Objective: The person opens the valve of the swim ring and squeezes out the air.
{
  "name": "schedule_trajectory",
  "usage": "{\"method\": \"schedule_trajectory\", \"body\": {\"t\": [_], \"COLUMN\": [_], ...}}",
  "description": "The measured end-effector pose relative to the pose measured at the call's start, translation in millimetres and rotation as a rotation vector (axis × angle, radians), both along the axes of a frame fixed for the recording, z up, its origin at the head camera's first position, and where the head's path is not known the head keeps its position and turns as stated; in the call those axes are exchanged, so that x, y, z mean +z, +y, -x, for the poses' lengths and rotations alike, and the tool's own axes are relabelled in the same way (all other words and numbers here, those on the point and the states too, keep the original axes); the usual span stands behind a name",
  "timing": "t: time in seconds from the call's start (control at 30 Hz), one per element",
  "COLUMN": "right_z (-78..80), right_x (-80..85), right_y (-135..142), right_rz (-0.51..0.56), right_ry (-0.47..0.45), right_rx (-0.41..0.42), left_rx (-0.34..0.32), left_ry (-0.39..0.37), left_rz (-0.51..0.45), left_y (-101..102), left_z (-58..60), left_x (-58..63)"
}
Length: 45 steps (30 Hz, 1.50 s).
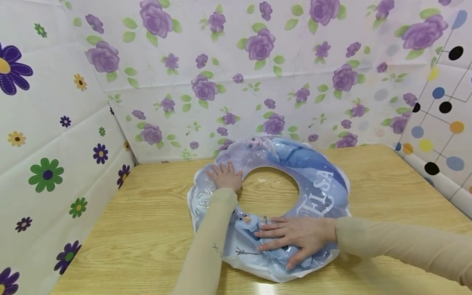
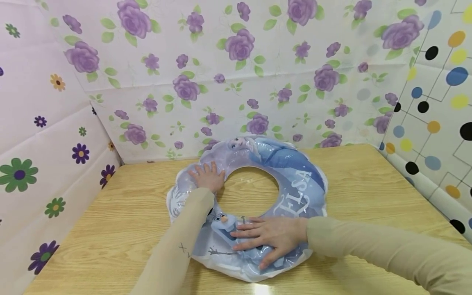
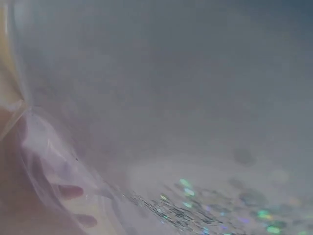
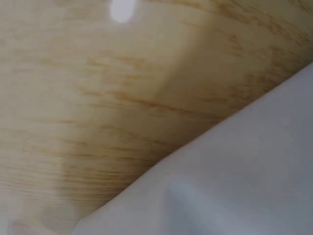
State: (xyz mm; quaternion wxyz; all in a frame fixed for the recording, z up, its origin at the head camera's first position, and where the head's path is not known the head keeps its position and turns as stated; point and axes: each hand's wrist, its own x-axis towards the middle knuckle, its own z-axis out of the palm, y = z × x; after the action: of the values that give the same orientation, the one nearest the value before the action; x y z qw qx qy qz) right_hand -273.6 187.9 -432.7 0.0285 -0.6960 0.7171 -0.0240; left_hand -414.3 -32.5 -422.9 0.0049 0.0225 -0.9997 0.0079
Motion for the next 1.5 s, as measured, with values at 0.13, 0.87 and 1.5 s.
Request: {"method": "schedule_trajectory", "body": {"t": [0.13,0.87,1.5], "right_z": [1.3,6.5,10.8], "right_x": [0.0,-2.2,-2.9], "right_y": [2,-4,-6], "right_rz": [-0.008,0.010,-0.009], "right_ry": [-0.008,0.023,0.010], "right_rx": [-0.001,0.019,0.002], "left_rx": [-0.002,0.013,0.005], "left_ry": [0.005,-0.005,-0.001], "left_rz": [-0.018,-0.066,-0.078], "left_y": [2,-2,-2], "left_z": [-1.7,3.9,5.0], "left_x": [2.2,-6.5,-9.5]}}
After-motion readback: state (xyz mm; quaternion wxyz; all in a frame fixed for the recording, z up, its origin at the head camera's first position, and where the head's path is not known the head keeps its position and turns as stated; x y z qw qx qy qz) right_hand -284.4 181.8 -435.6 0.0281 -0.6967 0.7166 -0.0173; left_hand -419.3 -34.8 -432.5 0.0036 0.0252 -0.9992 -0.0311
